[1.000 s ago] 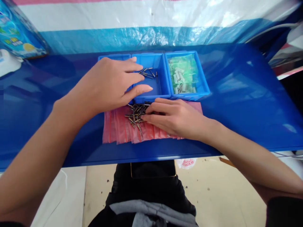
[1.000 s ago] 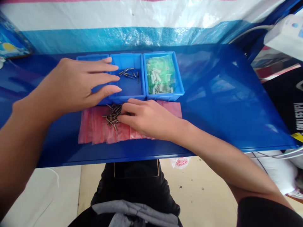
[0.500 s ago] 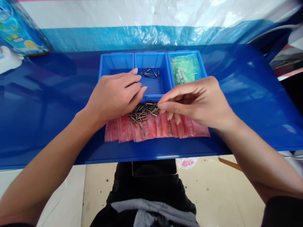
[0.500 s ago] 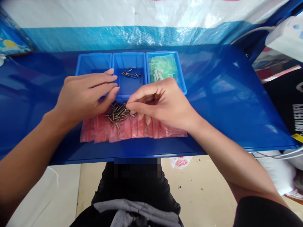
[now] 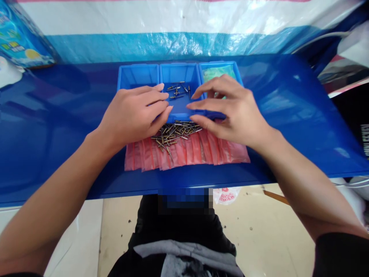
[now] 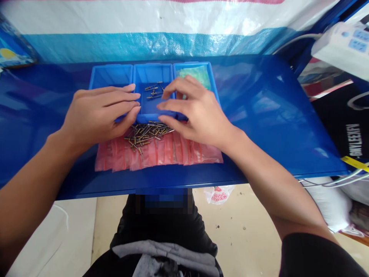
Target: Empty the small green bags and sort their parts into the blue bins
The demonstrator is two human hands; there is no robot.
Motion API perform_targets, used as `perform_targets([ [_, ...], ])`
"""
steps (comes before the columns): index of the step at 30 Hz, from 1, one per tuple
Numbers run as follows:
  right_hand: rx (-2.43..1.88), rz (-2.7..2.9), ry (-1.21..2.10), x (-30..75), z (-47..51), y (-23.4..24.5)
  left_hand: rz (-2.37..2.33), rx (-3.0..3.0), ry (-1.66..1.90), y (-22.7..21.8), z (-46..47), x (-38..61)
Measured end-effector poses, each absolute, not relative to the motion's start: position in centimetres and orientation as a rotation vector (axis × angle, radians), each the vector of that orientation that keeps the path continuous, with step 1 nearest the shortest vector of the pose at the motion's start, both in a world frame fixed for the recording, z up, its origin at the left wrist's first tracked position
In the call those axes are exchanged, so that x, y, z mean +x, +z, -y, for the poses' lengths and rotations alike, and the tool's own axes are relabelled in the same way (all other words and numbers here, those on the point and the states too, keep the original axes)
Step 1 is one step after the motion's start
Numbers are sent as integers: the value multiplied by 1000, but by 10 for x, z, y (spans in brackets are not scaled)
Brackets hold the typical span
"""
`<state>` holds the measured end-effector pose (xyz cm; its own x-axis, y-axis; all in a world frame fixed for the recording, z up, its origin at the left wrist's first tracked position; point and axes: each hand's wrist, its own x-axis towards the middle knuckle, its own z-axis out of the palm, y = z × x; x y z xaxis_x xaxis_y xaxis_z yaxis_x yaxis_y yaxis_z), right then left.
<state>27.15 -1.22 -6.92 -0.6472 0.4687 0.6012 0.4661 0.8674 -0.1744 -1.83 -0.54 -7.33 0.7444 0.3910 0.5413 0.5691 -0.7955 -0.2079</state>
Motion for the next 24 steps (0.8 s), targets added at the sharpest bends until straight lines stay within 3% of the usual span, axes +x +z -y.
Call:
perform_targets([
  [24, -505, 2565, -77, 253, 41, -73, 714, -2568, -814, -76, 6, -15],
])
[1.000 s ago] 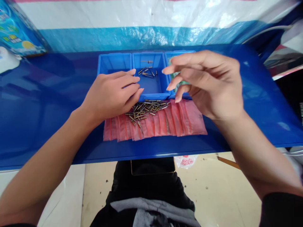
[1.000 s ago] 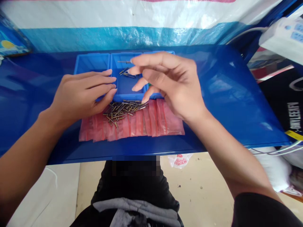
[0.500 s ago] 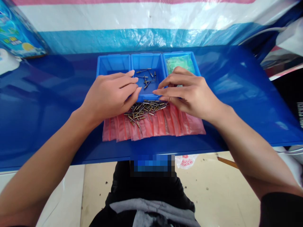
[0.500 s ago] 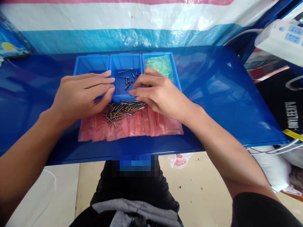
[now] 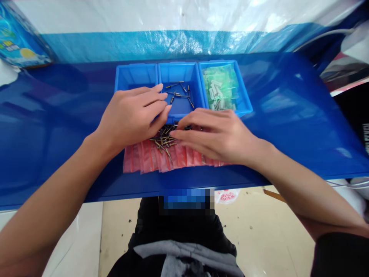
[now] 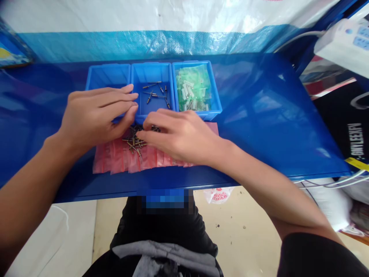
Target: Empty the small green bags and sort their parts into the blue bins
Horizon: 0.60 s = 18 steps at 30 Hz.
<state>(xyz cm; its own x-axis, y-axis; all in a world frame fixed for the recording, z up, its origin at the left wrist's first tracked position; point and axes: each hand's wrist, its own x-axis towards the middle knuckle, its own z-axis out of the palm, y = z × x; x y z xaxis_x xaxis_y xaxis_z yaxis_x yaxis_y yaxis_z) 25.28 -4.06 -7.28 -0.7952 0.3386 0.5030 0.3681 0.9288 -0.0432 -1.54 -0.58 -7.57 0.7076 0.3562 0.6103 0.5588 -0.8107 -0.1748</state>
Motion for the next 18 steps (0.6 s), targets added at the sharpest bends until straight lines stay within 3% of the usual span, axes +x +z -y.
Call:
perform_targets([
  [4, -528, 2772, -91, 249, 47, -79, 805, -2640, -843, -77, 6, -16],
  [18, -492, 2721, -231, 246, 45, -76, 658, -2497, -802, -74, 5, -14],
])
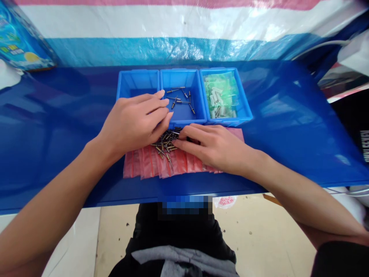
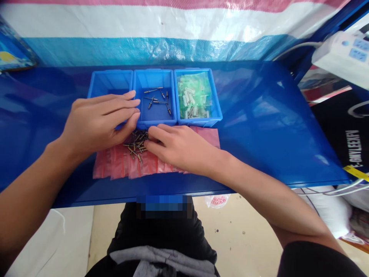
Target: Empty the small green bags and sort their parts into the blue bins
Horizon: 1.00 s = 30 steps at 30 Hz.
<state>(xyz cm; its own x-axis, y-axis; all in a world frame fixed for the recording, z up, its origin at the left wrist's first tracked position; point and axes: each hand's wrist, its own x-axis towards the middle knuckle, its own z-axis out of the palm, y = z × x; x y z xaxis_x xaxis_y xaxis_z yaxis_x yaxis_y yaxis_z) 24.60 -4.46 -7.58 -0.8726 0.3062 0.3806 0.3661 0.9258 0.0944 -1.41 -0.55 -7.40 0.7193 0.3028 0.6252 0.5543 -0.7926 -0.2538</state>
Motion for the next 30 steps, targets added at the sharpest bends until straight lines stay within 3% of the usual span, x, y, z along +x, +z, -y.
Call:
perform_targets([
  [8, -743, 2313, 69, 250, 50, -68, 774, -2591, -779, -77, 5, -16],
  [20, -771, 2275, 572, 243, 51, -65, 820, -2617, -741, -76, 7, -18],
  [25, -449, 2471, 111, 250, 45, -65, 776, -2653, -802, -76, 5, -17],
  [30, -453, 2663, -119, 251, 39, -70, 696, -2553, -789, -75, 5, -15],
])
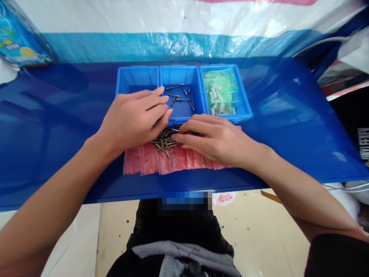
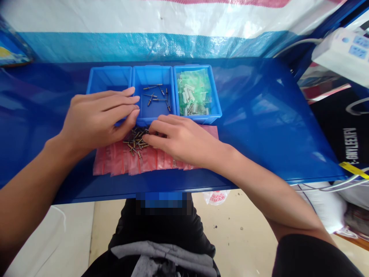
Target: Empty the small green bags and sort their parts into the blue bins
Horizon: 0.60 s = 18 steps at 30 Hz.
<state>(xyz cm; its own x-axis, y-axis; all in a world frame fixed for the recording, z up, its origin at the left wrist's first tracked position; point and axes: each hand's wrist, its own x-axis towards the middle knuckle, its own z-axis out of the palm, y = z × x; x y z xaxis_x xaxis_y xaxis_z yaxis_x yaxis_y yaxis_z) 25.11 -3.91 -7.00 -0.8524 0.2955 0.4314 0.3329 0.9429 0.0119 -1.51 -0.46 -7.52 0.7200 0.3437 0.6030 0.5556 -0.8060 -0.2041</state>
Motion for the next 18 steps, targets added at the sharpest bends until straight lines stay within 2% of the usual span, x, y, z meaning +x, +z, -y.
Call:
perform_targets([
  [4, -431, 2701, -191, 250, 40, -74, 658, -2514, -806, -73, 5, -14],
  [12, -455, 2695, -77, 254, 39, -65, 626, -2483, -810, -72, 5, -13],
  [18, -378, 2763, -120, 257, 40, -62, 689, -2510, -766, -77, 4, -17],
])
